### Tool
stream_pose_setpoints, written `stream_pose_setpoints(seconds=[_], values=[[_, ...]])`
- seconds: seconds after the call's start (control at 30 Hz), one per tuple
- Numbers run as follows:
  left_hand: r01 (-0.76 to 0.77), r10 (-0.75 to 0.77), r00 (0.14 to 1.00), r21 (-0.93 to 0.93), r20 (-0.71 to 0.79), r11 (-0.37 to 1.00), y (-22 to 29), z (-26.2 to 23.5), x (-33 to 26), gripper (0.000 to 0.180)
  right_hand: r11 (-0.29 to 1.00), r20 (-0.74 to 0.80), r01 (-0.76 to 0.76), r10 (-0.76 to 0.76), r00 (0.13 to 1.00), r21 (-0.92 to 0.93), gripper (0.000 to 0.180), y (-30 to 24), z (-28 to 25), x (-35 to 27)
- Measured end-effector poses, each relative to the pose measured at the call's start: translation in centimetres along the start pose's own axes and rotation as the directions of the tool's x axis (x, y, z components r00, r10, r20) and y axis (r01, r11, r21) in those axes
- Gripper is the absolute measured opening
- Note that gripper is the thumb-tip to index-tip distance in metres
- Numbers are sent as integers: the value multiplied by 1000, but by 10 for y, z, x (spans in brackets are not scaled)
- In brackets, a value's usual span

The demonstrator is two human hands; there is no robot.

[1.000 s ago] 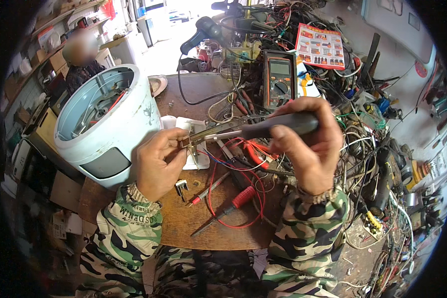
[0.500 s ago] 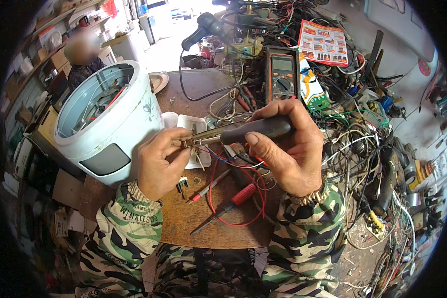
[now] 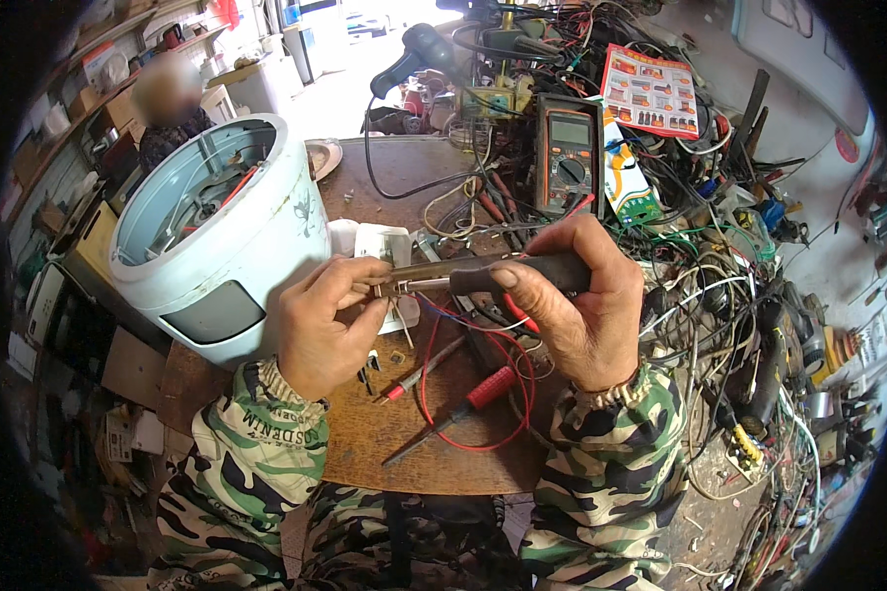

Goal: The person is repairing a small electronic component, likely a switch, using a soldering iron and pliers. They are seen soldering wires to the component and manipulating it with pliers. The task involves careful handling of small parts and wires.

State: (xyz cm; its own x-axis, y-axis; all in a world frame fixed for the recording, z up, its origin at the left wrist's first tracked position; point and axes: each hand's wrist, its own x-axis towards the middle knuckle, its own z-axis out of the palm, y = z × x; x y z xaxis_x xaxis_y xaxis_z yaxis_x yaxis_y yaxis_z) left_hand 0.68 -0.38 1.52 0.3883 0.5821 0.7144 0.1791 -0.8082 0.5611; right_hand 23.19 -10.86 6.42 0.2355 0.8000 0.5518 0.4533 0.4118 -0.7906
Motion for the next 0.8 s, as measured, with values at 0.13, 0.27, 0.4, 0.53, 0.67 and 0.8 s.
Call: stream_pose_setpoints(seconds=[0.13, 0.27, 0.4, 0.53, 0.67, 0.8], values=[[14, -14, 1000, 38, 7, 999, 3, -3, 1, 32, 997, 76, -44, 39, 996, 66, 38, -4, -3, 1], [-19, 18, 1000, 122, 7, 992, 6, -7, 2, 30, 980, 24, -195, 196, 980, -51, 30, -12, -2, 1], [-68, 64, 998, 180, 27, 981, 5, -11, -2, 34, 952, 26, -253, 261, 965, -170, 33, -12, -1, 5], [-65, 68, 998, 168, -7, 984, 3, -10, -1, 34, 986, 0, -166, 166, 986, -5, 33, -6, 5, 3], [-13, 15, 1000, 105, -21, 994, 6, -10, 1, 33, 990, 56, -111, 107, 993, 85, 33, -1, 2, 1], [-131, 131, 991, 172, 12, 976, 3, -11, -1, 29, 975, 63, -221, 220, 974, 20, 31, -7, 4, -2]])
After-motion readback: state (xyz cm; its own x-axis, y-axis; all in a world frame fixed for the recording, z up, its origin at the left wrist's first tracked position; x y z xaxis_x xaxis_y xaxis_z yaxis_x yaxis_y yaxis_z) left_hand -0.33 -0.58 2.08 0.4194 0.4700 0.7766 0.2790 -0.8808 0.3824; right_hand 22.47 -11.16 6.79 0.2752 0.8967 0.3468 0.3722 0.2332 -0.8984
